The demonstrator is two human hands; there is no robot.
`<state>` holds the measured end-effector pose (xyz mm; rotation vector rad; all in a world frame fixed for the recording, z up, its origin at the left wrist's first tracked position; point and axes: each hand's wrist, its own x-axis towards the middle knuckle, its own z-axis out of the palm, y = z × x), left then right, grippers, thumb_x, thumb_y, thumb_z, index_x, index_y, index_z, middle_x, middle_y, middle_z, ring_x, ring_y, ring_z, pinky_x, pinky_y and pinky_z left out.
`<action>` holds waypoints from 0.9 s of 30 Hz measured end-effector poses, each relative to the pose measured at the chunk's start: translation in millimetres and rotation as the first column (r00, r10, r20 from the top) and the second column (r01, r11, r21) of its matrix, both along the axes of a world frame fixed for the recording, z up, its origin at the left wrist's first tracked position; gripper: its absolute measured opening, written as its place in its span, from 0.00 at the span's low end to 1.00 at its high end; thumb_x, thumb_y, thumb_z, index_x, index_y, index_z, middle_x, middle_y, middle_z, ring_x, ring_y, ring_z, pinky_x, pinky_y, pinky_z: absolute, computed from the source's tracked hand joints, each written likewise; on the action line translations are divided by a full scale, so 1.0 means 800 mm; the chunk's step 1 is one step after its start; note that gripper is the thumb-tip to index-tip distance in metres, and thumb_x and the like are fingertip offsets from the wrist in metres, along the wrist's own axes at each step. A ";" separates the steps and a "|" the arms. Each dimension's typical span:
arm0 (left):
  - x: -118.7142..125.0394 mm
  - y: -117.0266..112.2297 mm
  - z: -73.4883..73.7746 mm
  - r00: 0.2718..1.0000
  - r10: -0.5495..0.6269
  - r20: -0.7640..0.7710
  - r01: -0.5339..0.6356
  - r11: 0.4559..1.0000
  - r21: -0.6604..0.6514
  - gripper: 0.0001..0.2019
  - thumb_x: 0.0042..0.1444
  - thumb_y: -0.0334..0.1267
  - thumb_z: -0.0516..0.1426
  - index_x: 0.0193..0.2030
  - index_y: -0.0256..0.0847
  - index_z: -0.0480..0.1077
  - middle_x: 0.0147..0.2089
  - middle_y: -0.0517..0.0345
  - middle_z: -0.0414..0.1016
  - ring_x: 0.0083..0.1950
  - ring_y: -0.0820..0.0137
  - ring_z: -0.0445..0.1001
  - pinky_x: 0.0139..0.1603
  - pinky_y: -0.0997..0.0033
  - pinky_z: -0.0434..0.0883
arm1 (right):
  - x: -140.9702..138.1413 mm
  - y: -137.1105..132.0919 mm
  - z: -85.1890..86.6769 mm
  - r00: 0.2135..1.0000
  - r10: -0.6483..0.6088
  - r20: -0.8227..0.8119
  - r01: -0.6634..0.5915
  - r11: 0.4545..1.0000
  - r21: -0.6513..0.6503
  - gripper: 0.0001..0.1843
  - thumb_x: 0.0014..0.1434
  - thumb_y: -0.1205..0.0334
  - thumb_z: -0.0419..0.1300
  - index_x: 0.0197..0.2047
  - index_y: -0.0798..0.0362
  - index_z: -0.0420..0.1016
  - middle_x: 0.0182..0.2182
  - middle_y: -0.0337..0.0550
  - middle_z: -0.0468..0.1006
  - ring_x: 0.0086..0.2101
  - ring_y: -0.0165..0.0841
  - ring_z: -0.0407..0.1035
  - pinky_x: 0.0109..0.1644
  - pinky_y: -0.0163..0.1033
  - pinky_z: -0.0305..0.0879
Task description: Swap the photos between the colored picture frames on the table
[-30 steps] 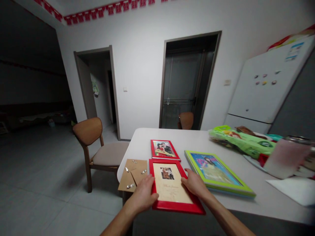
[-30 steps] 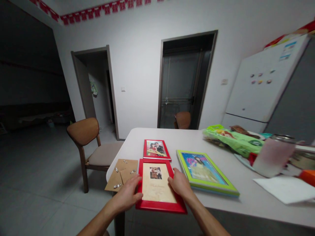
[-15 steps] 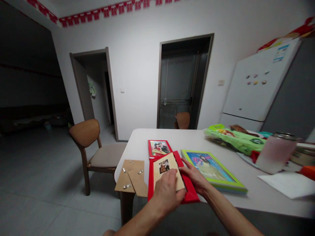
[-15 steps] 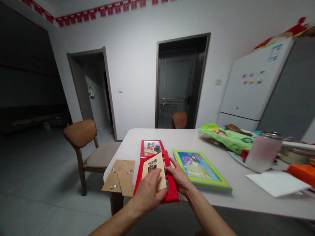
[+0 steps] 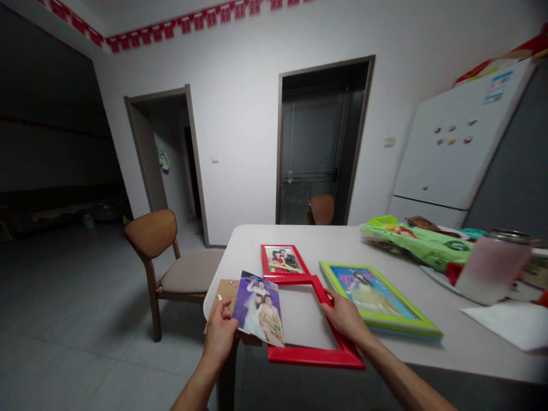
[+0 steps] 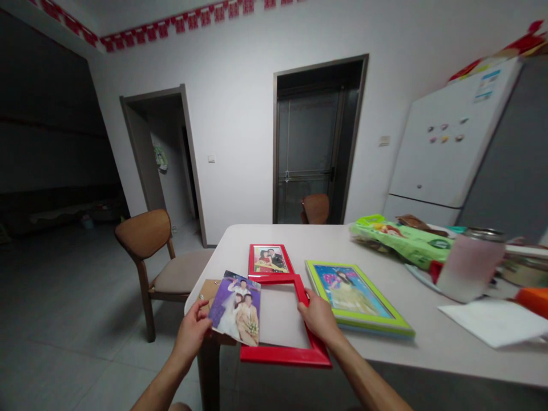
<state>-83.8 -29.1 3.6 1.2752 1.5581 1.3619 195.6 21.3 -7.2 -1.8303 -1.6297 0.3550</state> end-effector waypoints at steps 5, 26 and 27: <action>-0.010 0.001 -0.032 0.981 -0.012 -0.196 0.008 1.000 -0.021 0.14 0.40 0.31 0.53 0.39 0.39 0.63 0.18 0.70 0.62 0.19 0.76 0.63 0.21 0.79 0.61 | -0.009 0.002 -0.015 0.983 0.049 0.177 -0.053 0.998 0.020 0.16 0.45 0.69 0.50 0.39 0.60 0.69 0.33 0.53 0.75 0.34 0.37 0.67 0.39 0.35 0.56; 0.017 -0.020 -0.003 0.616 -0.129 -0.777 0.238 0.971 0.028 0.18 0.45 0.34 0.51 0.46 0.38 0.62 0.47 0.51 0.65 0.50 0.62 0.60 0.50 0.63 0.57 | -0.089 -0.014 -0.003 0.829 0.147 -0.540 -0.211 0.976 -0.058 0.24 0.41 0.67 0.55 0.45 0.57 0.67 0.28 0.43 0.74 0.28 0.31 0.67 0.34 0.35 0.61; 0.019 -0.020 -0.005 0.609 -0.145 -0.780 0.263 0.964 0.027 0.19 0.44 0.35 0.51 0.46 0.38 0.62 0.48 0.51 0.65 0.50 0.62 0.59 0.51 0.63 0.56 | -0.098 -0.013 -0.003 0.808 0.141 -0.571 -0.227 0.970 -0.082 0.24 0.41 0.67 0.55 0.45 0.58 0.67 0.24 0.41 0.74 0.25 0.29 0.67 0.31 0.33 0.61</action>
